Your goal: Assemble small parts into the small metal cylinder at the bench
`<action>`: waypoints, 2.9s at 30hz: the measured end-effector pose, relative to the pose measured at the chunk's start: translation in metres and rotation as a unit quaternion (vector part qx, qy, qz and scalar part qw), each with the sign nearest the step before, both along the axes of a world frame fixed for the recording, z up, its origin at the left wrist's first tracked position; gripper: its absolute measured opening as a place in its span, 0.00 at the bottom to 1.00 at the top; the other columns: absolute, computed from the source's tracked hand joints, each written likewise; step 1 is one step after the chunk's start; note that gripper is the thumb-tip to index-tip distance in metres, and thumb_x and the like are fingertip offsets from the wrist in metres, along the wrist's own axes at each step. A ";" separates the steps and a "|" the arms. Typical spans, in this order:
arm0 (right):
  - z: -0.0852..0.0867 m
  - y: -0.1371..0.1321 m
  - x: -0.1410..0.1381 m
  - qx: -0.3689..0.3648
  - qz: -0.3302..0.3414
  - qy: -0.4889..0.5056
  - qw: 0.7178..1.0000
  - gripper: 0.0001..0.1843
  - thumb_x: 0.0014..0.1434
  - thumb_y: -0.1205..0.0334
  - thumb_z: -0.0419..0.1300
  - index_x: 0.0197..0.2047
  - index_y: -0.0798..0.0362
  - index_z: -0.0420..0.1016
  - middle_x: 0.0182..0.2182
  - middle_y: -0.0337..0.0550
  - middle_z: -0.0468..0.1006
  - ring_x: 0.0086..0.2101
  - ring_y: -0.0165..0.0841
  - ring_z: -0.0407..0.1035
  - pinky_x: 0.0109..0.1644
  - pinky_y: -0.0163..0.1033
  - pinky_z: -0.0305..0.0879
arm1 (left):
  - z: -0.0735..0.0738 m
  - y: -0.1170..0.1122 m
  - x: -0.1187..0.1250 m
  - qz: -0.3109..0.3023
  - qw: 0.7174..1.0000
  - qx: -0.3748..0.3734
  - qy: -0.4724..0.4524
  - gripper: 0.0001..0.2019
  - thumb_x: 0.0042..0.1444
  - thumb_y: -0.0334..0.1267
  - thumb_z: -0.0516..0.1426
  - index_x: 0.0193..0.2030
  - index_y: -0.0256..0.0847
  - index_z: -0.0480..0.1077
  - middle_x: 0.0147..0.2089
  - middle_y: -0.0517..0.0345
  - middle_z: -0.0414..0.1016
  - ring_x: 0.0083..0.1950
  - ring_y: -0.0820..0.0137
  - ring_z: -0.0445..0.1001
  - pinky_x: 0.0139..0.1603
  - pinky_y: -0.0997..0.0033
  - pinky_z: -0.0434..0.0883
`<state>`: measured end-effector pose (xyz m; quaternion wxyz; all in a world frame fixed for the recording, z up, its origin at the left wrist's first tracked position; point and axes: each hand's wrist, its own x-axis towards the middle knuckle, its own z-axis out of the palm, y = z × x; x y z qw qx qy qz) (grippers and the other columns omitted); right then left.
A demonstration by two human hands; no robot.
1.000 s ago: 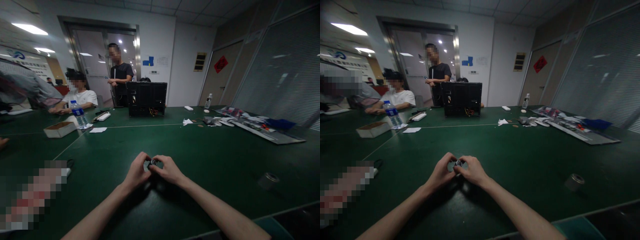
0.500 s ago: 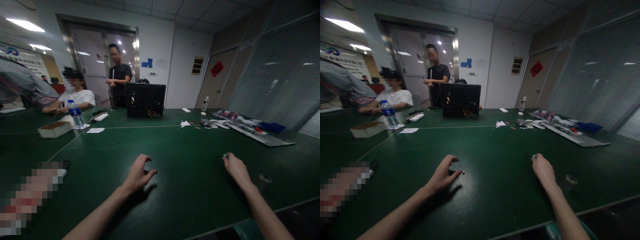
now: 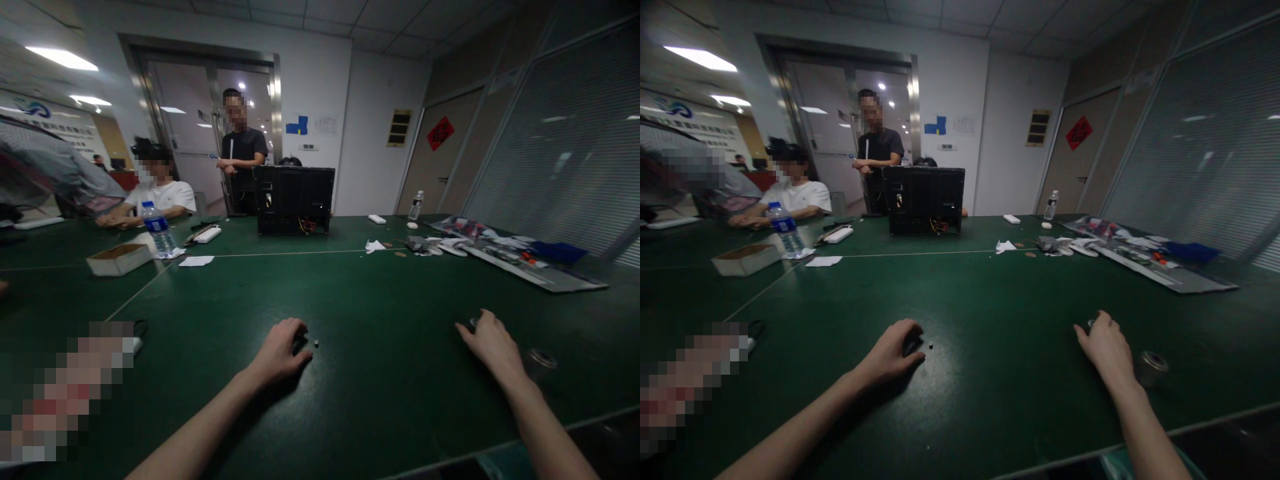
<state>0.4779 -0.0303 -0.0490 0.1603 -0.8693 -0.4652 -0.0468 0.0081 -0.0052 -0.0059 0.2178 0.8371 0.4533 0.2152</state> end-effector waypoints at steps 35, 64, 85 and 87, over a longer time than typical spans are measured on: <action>0.019 0.049 -0.289 -0.026 0.369 0.778 0.507 0.19 0.48 0.52 0.67 0.37 0.56 0.72 0.30 0.39 0.73 0.26 0.24 0.64 0.31 0.31 0.60 | -0.009 0.007 0.000 -0.026 0.998 0.045 0.043 0.13 0.52 0.42 0.58 0.43 0.41 0.68 0.43 0.51 0.71 0.45 0.61 0.67 0.46 0.66 0.63; 0.033 0.044 -0.286 0.015 0.367 0.784 0.501 0.20 0.41 0.55 0.72 0.33 0.56 0.71 0.30 0.40 0.76 0.25 0.24 0.64 0.30 0.32 0.56 | -0.006 0.005 0.000 -0.025 0.996 0.051 0.075 0.13 0.53 0.43 0.57 0.43 0.41 0.66 0.43 0.52 0.69 0.45 0.62 0.66 0.45 0.66 0.63; 0.027 0.047 -0.282 0.005 0.369 0.775 0.513 0.20 0.44 0.58 0.71 0.40 0.54 0.76 0.32 0.41 0.75 0.26 0.24 0.65 0.31 0.32 0.58 | -0.009 0.006 0.000 -0.023 0.994 0.060 0.085 0.13 0.53 0.43 0.57 0.43 0.41 0.66 0.43 0.52 0.69 0.44 0.62 0.67 0.44 0.66 0.63; 0.027 0.047 -0.283 0.006 0.367 0.774 0.516 0.19 0.43 0.58 0.71 0.39 0.55 0.76 0.32 0.40 0.75 0.25 0.23 0.64 0.30 0.31 0.57 | -0.009 0.006 0.001 -0.022 0.994 0.059 0.087 0.12 0.53 0.42 0.56 0.42 0.40 0.66 0.43 0.52 0.69 0.44 0.62 0.67 0.44 0.66 0.63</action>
